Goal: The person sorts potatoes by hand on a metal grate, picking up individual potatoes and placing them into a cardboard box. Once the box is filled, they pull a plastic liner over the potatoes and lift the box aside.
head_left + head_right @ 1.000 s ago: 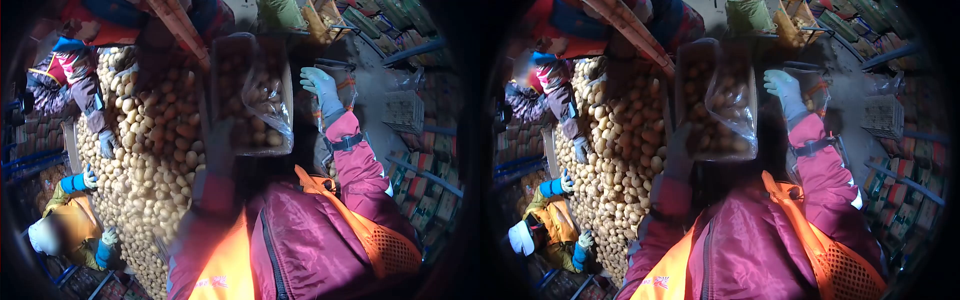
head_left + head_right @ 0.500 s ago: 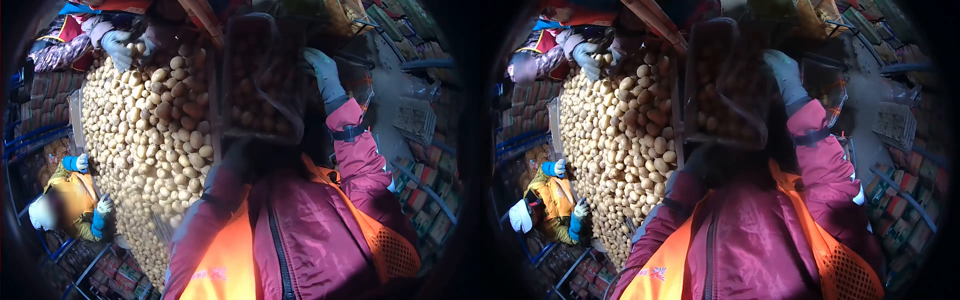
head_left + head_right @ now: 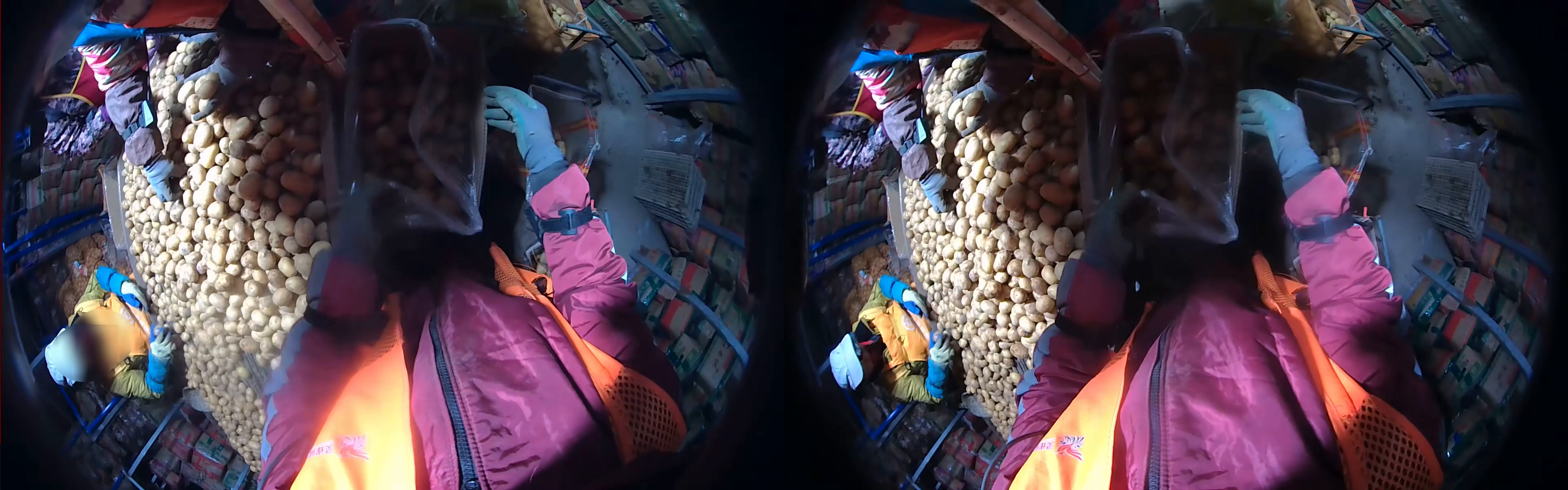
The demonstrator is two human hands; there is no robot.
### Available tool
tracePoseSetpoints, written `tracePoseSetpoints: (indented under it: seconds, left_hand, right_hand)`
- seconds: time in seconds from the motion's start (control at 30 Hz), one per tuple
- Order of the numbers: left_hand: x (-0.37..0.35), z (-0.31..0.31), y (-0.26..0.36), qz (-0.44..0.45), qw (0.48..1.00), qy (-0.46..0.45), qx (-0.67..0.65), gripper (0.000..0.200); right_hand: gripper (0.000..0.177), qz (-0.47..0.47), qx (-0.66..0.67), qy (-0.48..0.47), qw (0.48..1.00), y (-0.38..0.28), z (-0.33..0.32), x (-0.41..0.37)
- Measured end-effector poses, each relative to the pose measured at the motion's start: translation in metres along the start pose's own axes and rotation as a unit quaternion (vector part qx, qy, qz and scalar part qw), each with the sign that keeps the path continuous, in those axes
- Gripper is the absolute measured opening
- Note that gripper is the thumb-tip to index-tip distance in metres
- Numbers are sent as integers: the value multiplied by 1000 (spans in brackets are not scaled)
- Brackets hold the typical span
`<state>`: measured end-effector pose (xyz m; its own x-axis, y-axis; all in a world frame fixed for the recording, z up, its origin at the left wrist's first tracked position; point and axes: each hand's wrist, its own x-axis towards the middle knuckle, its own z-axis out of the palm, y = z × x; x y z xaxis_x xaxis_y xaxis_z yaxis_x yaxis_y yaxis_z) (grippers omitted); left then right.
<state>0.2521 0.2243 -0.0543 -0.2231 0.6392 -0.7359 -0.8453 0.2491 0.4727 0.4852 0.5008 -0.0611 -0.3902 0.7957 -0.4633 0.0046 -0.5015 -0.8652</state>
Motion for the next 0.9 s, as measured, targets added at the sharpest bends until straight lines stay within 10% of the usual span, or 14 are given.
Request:
tracePoseSetpoints:
  seconds: [0.1, 0.2, 0.23, 0.3, 0.37, 0.5, 0.57, 0.67, 0.8, 0.9]
  left_hand:
    - [-14, 35, 28, 166, 954, -61, 243, 26]
    - [-33, 63, 71, 412, 714, -124, 553, 28]
    - [-23, 35, 60, 413, 714, -123, 552, 28]
    - [-17, -46, 10, 3, 937, -144, 317, 27]
    - [-50, -50, -16, -275, 946, -134, -106, 24]
    - [-50, -50, -52, -144, 968, -205, -34, 26]
    - [-31, -57, -59, 139, 912, -135, 362, 32]
    - [-44, -45, -44, 188, 782, 7, 595, 20]
    - [-64, -15, -6, 187, 785, -21, 591, 18]
    - [-55, -11, 3, 100, 891, -28, 442, 39]
  right_hand:
    - [34, -22, -34, -9, 999, -6, 6, -5]
    - [35, -14, -34, -12, 999, -9, 8, -3]
    - [36, 6, -23, -8, 1000, -8, 8, -2]
    - [36, 4, -24, -7, 1000, -7, 1, 1]
    - [35, -4, -24, -4, 1000, -5, -3, 1]
    - [34, -10, -21, 42, 999, -2, 6, 4]
    - [33, -23, -33, 62, 997, -3, 10, 15]
    - [31, -98, -96, 89, 987, 6, 12, 39]
    - [33, -136, -110, 92, 980, -7, 18, 60]
    - [29, -170, -173, 110, 964, -15, 20, 77]
